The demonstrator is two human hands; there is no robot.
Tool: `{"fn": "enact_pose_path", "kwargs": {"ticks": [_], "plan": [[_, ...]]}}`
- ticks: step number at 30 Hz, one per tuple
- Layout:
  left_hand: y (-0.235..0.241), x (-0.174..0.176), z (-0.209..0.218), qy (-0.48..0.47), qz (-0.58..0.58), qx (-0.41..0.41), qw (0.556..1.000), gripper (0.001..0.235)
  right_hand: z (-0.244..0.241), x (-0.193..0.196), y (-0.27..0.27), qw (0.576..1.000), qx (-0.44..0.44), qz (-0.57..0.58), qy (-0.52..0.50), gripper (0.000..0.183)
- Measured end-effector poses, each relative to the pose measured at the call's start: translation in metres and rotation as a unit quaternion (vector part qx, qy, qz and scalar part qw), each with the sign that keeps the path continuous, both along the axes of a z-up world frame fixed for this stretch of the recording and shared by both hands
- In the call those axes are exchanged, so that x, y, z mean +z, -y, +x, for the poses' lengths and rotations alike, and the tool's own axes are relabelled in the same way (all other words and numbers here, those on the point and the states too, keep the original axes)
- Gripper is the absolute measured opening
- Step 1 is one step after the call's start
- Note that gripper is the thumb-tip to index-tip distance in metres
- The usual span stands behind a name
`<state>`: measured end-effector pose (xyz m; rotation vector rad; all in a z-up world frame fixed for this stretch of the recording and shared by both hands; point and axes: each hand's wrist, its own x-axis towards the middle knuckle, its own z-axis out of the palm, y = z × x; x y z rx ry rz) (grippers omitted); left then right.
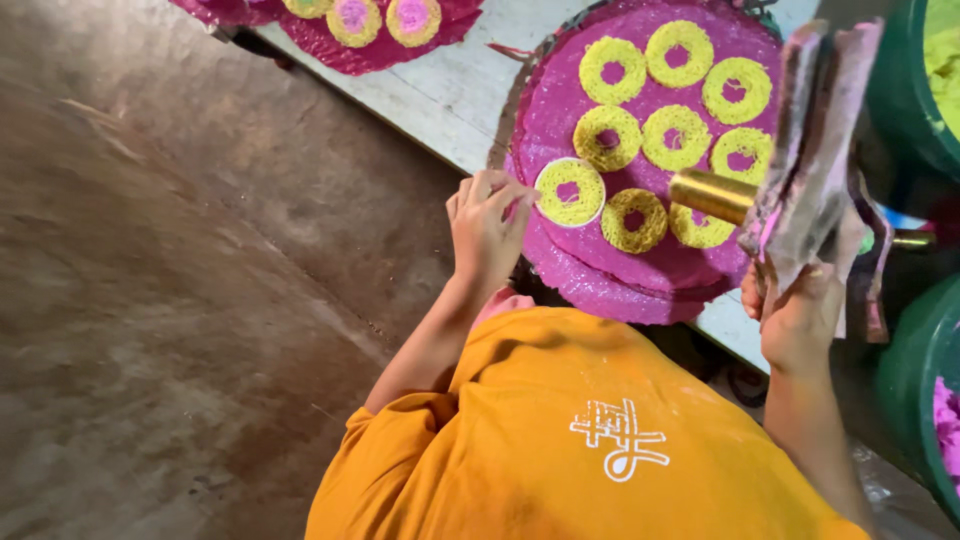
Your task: The person uses a circular mold and a specialized decorating tool to apply colorful paste onto large trays to create decorative snacks.
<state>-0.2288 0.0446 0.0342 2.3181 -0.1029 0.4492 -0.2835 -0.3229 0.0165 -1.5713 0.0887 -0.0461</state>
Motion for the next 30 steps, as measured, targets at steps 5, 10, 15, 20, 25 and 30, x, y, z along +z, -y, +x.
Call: {"fn": "enact_pose_path", "kwargs": {"ticks": [5, 10, 15, 20, 25, 30], "plan": [[0.003, -0.002, 0.011, -0.011, 0.042, -0.067, 0.997, 0.004, -0.010, -0.001, 0.003, 0.997, -0.037, 0.066, -0.030, 0.084], [0.004, 0.000, 0.018, -0.022, 0.075, -0.060, 0.995, 0.010, -0.015, -0.008, 0.006, 0.997, -0.056, 0.053, -0.030, 0.080], [0.009, 0.009, 0.019, -0.030, 0.085, -0.090, 0.992, 0.059, -0.019, -0.005, 0.004, 0.995, -0.071, 0.053, -0.042, 0.079], [0.026, 0.009, 0.025, -0.154, 0.106, -0.118, 0.975, 0.122, -0.018, -0.004, -0.002, 0.993, -0.107, 0.038, -0.017, 0.074], [0.011, -0.009, 0.036, -0.205, -0.062, -0.115, 0.970, 0.119, -0.022, -0.013, -0.001, 0.981, -0.125, 0.148, -0.018, 0.075], [-0.032, -0.031, 0.074, -0.180, -0.324, -0.074, 0.926, 0.115, 0.028, -0.009, 0.010, 0.990, -0.141, 0.028, 0.006, 0.069]]}}
